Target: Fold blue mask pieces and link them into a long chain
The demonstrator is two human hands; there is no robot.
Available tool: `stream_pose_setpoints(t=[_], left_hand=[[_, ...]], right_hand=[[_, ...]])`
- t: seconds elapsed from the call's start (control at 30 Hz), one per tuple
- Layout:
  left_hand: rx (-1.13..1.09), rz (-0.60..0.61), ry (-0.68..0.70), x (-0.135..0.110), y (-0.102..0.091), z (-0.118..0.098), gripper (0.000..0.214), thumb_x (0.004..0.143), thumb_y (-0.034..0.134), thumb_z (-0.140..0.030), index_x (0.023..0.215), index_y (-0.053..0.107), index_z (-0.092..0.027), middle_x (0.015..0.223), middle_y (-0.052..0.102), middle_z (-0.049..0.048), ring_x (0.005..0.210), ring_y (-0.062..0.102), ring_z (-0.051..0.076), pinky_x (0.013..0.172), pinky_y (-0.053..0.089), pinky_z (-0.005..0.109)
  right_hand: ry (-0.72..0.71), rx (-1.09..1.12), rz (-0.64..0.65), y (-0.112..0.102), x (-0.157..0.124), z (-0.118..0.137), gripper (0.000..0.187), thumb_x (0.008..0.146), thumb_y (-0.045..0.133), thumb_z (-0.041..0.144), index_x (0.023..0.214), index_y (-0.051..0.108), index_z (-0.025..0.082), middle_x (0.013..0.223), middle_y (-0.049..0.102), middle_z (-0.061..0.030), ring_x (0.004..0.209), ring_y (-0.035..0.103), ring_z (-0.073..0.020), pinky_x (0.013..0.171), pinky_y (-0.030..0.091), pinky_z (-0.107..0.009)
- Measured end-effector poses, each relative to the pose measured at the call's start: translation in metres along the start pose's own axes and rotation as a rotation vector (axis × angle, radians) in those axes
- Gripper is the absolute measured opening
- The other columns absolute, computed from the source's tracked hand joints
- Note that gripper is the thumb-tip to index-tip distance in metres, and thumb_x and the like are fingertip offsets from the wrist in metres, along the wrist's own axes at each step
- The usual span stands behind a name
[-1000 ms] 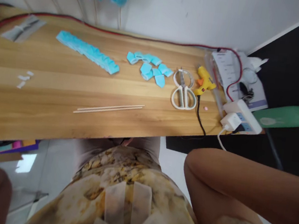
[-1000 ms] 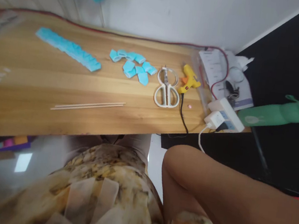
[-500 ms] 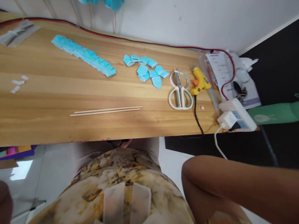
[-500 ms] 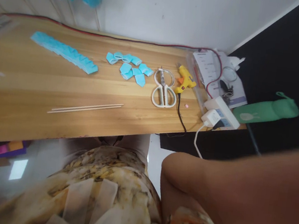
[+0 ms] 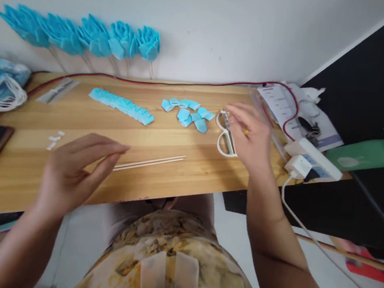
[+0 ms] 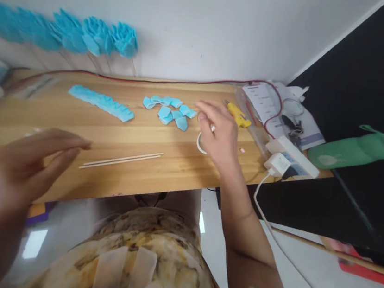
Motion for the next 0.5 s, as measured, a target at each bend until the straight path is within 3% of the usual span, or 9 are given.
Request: stream_pose_setpoints(t=[0.1,0.17,0.27,0.37,0.43,0.5], left_hand=[[0.078,-0.031,0.014,0.034,0.009,0.019,0.017,0.094,0.058,-0.024,0.099,0.074,-0.026,0.097,0.075,0.0013,0.089,0.069,0.018,0.081,0.054,0.036],[0.143,-0.068,0.016,0.058,0.01,0.041,0.021,0.096,0.055,-0.032,0.098,0.073,-0.021,0.099,0.076,0.0026,0.094,0.069,0.018,0.088,0.054,0.036],[0.282,0.027,-0.08,0.09,0.011,0.085,0.027,0.094,0.054,-0.039,0.102,0.073,-0.021,0.108,0.076,0.0011,0.102,0.068,0.02,0.092,0.053,0.036],[0.391,0.134,-0.218,0.108,0.01,0.127,0.033,0.094,0.05,-0.035,0.113,0.07,-0.018,0.12,0.073,0.0031,0.109,0.065,0.021,0.099,0.05,0.037],[0.437,0.17,-0.232,0.115,0.01,0.145,0.037,0.095,0.048,-0.032,0.121,0.067,-0.014,0.129,0.069,0.0058,0.116,0.061,0.021,0.105,0.046,0.038],[0.472,0.243,-0.209,0.12,0.014,0.156,0.039,0.096,0.046,-0.029,0.125,0.064,-0.012,0.135,0.065,0.0077,0.122,0.058,0.021,0.109,0.042,0.037]], right_hand=[[-0.04,0.042,0.143,0.029,0.023,-0.001,0.029,0.096,0.052,0.03,0.118,0.071,0.032,0.123,0.071,-0.0036,0.117,0.064,-0.0231,0.099,0.054,-0.042],[-0.041,0.062,0.222,0.048,0.039,-0.002,0.031,0.096,0.051,0.031,0.12,0.071,0.03,0.122,0.071,-0.0039,0.115,0.065,-0.0239,0.097,0.054,-0.043],[-0.044,0.059,0.333,0.074,0.057,0.002,0.033,0.097,0.05,0.031,0.123,0.07,0.028,0.125,0.071,-0.0038,0.117,0.064,-0.024,0.1,0.052,-0.043],[-0.11,0.049,0.469,0.1,0.061,0.022,0.034,0.097,0.051,0.029,0.127,0.068,0.026,0.13,0.069,-0.0035,0.121,0.062,-0.023,0.103,0.049,-0.041],[-0.143,0.036,0.572,0.12,0.057,0.037,0.041,0.097,0.054,0.032,0.136,0.061,0.022,0.136,0.065,-0.006,0.125,0.06,-0.0238,0.105,0.047,-0.04],[-0.125,0.006,0.665,0.142,0.052,0.049,0.058,0.094,0.06,0.037,0.148,0.047,0.02,0.143,0.06,-0.0091,0.127,0.058,-0.0258,0.105,0.046,-0.041]])
Point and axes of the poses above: each hand's wrist, its own x-axis towards the middle knuckle, its own y-axis out of the palm, z = x × y, the point moved 4 cm from there along x, towards the middle knuckle
